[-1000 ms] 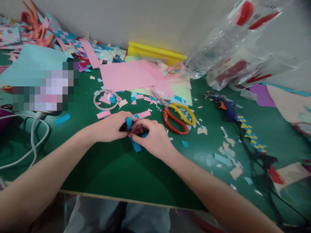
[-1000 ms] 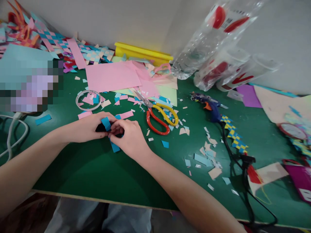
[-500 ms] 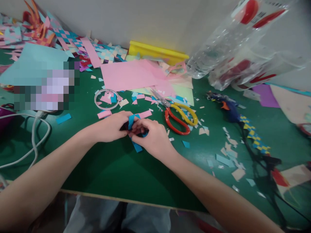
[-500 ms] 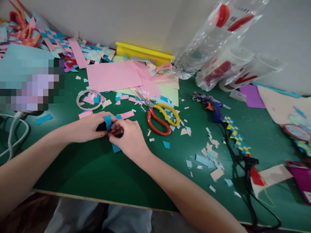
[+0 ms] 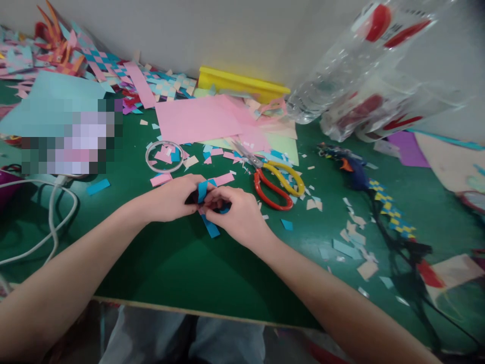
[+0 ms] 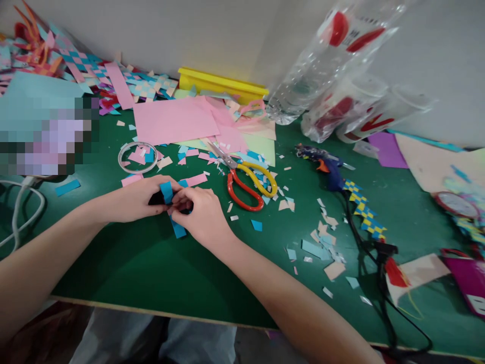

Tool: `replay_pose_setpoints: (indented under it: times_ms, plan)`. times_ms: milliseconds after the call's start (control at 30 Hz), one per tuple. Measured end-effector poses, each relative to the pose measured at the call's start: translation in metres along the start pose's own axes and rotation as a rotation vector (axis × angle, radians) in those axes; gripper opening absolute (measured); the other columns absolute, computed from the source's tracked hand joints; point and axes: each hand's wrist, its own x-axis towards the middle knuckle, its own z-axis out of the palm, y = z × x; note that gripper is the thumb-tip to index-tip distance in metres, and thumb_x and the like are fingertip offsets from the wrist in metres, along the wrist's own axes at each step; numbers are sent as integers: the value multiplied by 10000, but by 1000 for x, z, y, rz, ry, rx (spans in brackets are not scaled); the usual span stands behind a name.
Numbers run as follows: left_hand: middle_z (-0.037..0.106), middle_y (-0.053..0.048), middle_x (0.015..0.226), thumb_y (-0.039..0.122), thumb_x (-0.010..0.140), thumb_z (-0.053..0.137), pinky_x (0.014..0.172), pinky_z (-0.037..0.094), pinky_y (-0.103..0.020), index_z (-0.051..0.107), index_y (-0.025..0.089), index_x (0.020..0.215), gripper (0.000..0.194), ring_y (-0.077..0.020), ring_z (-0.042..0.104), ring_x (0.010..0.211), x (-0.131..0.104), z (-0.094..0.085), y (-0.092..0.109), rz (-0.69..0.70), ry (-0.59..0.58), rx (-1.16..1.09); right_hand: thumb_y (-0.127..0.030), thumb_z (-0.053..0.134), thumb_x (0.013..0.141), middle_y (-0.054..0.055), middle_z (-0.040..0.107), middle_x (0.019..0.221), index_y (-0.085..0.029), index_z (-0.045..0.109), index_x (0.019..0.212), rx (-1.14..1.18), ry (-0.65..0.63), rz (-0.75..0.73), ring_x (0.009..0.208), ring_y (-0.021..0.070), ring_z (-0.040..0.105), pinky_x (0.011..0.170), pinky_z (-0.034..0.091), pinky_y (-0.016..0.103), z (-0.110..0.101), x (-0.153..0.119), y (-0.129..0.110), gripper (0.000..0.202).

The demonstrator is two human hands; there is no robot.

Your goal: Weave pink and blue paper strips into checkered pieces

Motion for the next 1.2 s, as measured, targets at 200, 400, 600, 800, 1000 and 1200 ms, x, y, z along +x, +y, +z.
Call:
replay_pose_setpoints:
  times_ms: [200, 400, 600, 800, 1000, 1200]
  plan:
    - [580, -59, 1052, 119, 764, 574, 887, 439, -357, 564, 171, 944, 188, -205, 556, 1001, 1, -1, 0, -1, 1, 28, -129, 678, 660, -37, 682, 709, -197, 617, 747, 69, -24, 17, 650, 120, 631, 703, 483, 291, -1, 1, -2, 126]
    - [570, -65, 1049, 120, 757, 575, 878, 441, -357, 556, 165, 930, 180, -205, 553, 991, 1, -1, 1, -6, -4, 28, -137, 674, 660, -37, 672, 707, -203, 593, 740, 36, -16, 2, 635, 121, 617, 708, 474, 300, 2, 0, -3, 132]
    - [578, -55, 1029, 140, 762, 578, 860, 441, -353, 562, 177, 959, 201, -202, 552, 974, 1, -1, 1, -6, 1, 27, -109, 661, 644, -37, 656, 698, -203, 592, 743, -9, 1, -23, 619, 112, 576, 692, 472, 277, 4, 0, -3, 153]
    - [576, -57, 1025, 137, 768, 572, 855, 444, -353, 566, 175, 952, 188, -203, 553, 973, 1, 0, 1, 0, 2, 24, -114, 656, 658, -35, 652, 696, -201, 607, 755, -13, -8, -23, 637, 111, 568, 675, 468, 263, 3, 0, -2, 139]
    - [572, -65, 1079, 145, 777, 586, 888, 438, -360, 564, 173, 978, 204, -205, 552, 1012, 0, 0, 0, 15, 3, 10, -135, 649, 682, -33, 657, 704, -211, 604, 754, 9, -16, -49, 662, 120, 588, 686, 472, 274, 0, 1, 0, 114]
    - [577, -61, 1061, 156, 780, 584, 874, 446, -355, 561, 178, 942, 166, -203, 557, 998, 0, 0, 0, 15, 7, 9, -130, 637, 678, -34, 677, 721, -205, 604, 766, 36, -37, -43, 663, 118, 623, 695, 486, 270, -3, 0, -2, 121]
